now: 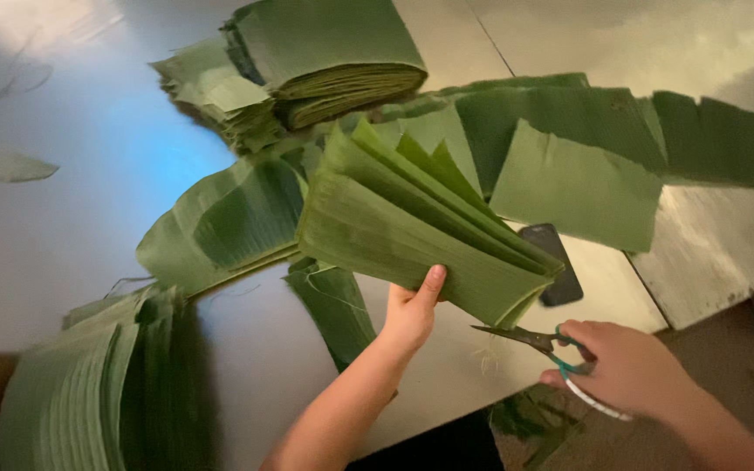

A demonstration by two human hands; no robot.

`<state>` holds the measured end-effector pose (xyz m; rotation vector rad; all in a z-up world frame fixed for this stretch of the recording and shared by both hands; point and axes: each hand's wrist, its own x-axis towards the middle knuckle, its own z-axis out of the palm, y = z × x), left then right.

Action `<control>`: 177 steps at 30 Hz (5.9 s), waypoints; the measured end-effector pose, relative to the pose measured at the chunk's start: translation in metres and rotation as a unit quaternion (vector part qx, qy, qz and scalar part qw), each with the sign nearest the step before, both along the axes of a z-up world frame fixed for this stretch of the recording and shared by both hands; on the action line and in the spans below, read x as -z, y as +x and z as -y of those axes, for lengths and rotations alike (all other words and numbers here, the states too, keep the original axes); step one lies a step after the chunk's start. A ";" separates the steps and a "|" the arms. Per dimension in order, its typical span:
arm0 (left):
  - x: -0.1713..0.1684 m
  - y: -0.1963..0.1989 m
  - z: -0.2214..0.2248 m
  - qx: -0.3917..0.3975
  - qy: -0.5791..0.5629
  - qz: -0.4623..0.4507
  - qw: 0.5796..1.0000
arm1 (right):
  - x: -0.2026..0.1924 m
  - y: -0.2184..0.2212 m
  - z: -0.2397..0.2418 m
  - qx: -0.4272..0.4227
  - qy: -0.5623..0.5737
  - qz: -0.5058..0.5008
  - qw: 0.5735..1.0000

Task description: The person prepares banana leaves by hand and using shears, tearing sections from a larger leaf and trimming them into smaller pieces before stacking them on a table.

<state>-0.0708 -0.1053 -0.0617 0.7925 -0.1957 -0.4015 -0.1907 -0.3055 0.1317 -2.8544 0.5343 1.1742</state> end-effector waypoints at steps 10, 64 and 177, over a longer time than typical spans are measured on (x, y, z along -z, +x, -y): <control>0.005 -0.017 0.015 0.017 0.141 -0.015 0.990 | 0.014 -0.038 0.031 -0.054 -0.048 0.064 0.995; -0.139 -0.073 -0.438 -0.303 0.673 -0.169 0.653 | 0.211 0.036 0.012 0.038 -0.054 0.398 0.915; -0.035 -0.017 -0.138 -0.029 0.752 0.112 0.649 | 0.230 0.186 -0.018 0.219 0.955 0.150 -0.129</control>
